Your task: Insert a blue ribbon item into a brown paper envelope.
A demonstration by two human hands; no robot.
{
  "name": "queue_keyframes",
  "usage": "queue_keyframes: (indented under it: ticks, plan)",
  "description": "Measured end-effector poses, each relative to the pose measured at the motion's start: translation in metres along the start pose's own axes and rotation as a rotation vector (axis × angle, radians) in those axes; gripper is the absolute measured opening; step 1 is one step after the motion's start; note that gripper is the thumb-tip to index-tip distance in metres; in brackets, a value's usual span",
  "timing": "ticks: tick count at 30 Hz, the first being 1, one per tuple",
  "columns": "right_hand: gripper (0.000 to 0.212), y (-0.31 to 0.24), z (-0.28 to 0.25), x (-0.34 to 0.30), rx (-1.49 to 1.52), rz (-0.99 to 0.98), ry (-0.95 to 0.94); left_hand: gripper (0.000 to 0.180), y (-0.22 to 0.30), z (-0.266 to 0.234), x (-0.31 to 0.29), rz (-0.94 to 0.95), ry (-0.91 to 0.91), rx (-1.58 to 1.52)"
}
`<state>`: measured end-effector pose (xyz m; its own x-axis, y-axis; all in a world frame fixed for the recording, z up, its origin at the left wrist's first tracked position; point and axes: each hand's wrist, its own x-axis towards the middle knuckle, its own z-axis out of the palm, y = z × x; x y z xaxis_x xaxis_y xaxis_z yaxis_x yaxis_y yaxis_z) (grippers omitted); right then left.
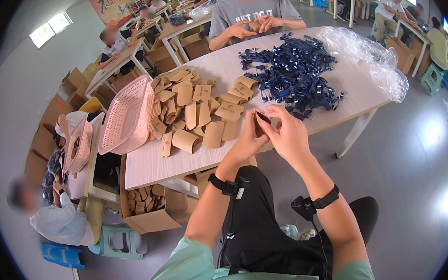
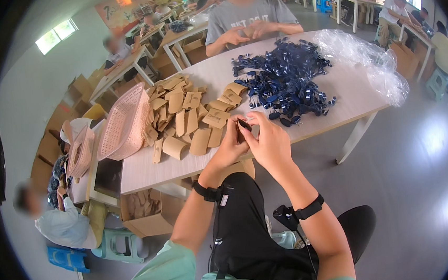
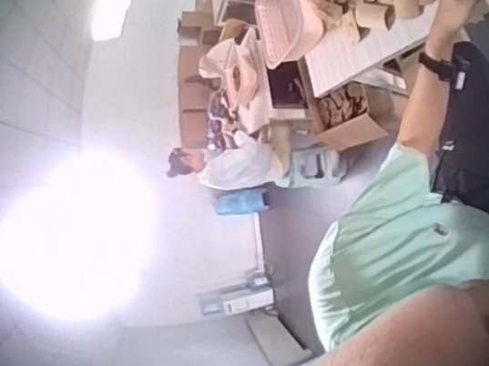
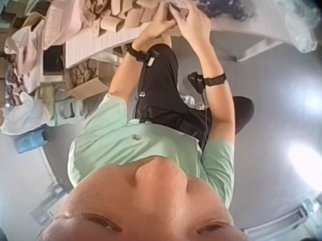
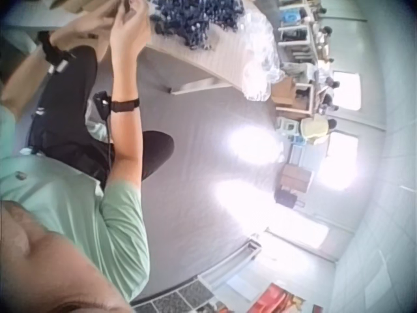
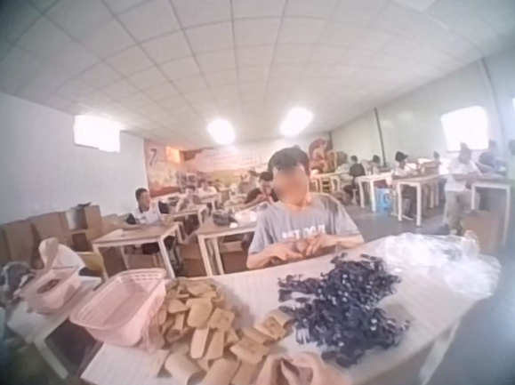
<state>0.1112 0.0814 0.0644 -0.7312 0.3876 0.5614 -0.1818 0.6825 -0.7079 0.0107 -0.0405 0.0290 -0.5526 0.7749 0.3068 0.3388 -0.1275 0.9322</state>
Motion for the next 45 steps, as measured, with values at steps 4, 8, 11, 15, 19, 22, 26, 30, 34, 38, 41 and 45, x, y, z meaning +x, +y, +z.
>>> queue_keyframes:
  ticks: [4, 8, 11, 15, 19, 22, 26, 30, 34, 38, 41, 45]
  plan:
    - [0.029, 0.007, -0.004, 0.003, 0.125, -0.013, -0.055, 0.048, -0.026, -0.01, 0.002, 0.013, 0.028, -0.229]
    - [0.016, 0.018, -0.01, 0.008, 0.061, -0.097, -0.102, 0.042, -0.017, 0.0, 0.003, 0.053, 0.052, -0.069]
    - [0.013, 0.016, -0.015, 0.008, 0.03, -0.115, -0.15, 0.042, -0.012, 0.002, 0.001, -0.013, 0.104, 0.054]
    - [0.015, 0.019, -0.014, 0.01, 0.015, -0.119, -0.178, 0.041, -0.013, 0.001, 0.001, -0.014, 0.112, 0.028]
    - [0.014, 0.013, -0.014, 0.012, -0.018, -0.121, -0.177, 0.04, -0.012, 0.002, 0.002, -0.024, 0.119, 0.025]
    - [0.014, 0.019, -0.01, 0.012, 0.016, -0.128, -0.183, 0.038, -0.014, 0.001, 0.004, -0.001, 0.107, -0.012]
    - [0.016, 0.027, -0.004, 0.011, 0.106, -0.132, -0.183, 0.037, -0.013, 0.004, 0.005, 0.055, 0.109, -0.118]
    - [0.018, 0.028, -0.003, 0.013, 0.115, -0.12, -0.195, 0.036, -0.015, 0.003, 0.006, 0.029, 0.104, -0.057]
    - [0.016, 0.023, 0.001, 0.011, 0.293, 0.105, -0.209, 0.034, -0.016, 0.003, 0.006, 0.074, 0.111, 0.033]
    - [0.02, 0.019, 0.022, 0.01, 0.702, 0.258, -0.005, 0.032, -0.016, 0.004, 0.007, 0.11, 0.107, -0.031]
    - [0.023, 0.009, 0.018, 0.013, 0.804, 0.435, -0.063, 0.031, -0.016, 0.0, 0.006, 0.074, 0.093, -0.062]
    - [0.02, 0.008, 0.018, 0.014, 0.876, 0.56, -0.151, 0.028, -0.017, -0.004, 0.004, -0.008, 0.086, -0.293]
